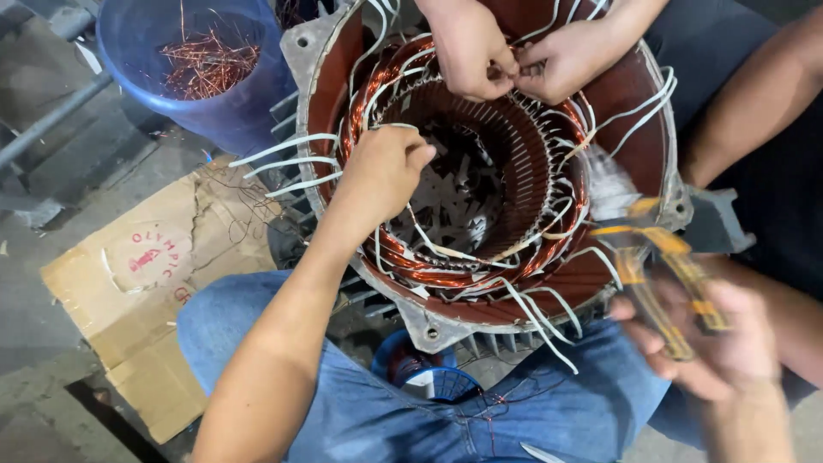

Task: Securing copper windings in a large electric motor stator using ties and crimping wire ends with a tool.

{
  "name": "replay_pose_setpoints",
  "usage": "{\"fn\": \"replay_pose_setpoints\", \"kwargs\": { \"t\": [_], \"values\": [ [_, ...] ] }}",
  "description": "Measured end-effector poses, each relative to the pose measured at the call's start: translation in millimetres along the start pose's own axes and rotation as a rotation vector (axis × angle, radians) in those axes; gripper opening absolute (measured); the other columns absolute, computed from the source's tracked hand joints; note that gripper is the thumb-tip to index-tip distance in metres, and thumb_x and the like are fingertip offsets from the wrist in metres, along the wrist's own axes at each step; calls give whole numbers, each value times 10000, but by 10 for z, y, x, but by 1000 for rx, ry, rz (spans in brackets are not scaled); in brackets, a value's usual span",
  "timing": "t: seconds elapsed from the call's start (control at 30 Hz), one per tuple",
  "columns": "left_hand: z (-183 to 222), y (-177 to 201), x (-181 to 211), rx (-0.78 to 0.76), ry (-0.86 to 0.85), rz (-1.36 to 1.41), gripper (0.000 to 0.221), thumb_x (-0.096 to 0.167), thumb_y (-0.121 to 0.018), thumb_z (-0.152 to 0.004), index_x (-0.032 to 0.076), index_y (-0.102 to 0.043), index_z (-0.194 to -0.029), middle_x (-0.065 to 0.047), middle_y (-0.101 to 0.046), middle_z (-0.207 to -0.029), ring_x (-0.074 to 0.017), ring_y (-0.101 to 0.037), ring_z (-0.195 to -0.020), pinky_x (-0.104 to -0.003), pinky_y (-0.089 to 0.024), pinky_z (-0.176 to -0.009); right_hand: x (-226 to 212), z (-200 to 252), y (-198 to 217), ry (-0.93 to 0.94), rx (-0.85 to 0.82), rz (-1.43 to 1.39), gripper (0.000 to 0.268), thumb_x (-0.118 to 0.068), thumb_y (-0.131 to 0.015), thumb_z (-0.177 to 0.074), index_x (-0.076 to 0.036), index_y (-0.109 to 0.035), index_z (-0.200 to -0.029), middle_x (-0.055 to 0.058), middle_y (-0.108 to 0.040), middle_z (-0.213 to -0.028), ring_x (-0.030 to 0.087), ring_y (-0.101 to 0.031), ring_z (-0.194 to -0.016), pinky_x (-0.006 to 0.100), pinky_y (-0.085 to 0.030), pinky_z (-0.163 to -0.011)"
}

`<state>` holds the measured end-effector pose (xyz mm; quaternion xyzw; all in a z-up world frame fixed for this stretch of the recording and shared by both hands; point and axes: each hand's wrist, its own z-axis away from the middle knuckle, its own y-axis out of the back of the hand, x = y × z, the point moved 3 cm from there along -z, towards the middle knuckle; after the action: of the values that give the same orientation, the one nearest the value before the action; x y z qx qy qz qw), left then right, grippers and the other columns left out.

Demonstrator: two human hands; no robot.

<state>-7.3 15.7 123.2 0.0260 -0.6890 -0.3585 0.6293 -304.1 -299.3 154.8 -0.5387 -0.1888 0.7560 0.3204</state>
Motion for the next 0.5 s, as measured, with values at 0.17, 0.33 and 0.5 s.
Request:
{"fn": "replay_pose_setpoints", "kwargs": {
  "t": [0.17, 0.33, 0.5],
  "values": [
    [121, -319, 253, -342, 309, 687, 589, 431, -492, -1044, -99, -731, -1139, -234, -822, -928, -275, -825, -797, -337, -712, -754, 636, -721, -966, -319, -171, 189, 709, -278, -729, -922, 54, -487, -1500, 368, -727, -1203, 381, -759, -848, 429, -632, -628],
    [-30, -792, -293, -33, 315, 1221, 456, 76, -761, -976, -125, -643, -1368, -205, -762, -1000, -228, -748, -791, -358, -688, -735, 689, -1058, -977, -290, -345, 227, 460, -268, -612, -968, -6, -505, -1332, 406, -665, -1357, 456, -764, -1111, 566, -661, -884],
    [-118, -824, -334, -51, 271, 1291, 422, 111, -804, -981, -70, -666, -1336, -188, -793, -1035, -291, -818, -855, -465, -725, -794, 563, -1230, -926, -284, -327, 417, 454, -478, -410, -1117, -92, -531, -912, 419, -696, -1288, 455, -817, -970, 600, -705, -748]
  ]
}}
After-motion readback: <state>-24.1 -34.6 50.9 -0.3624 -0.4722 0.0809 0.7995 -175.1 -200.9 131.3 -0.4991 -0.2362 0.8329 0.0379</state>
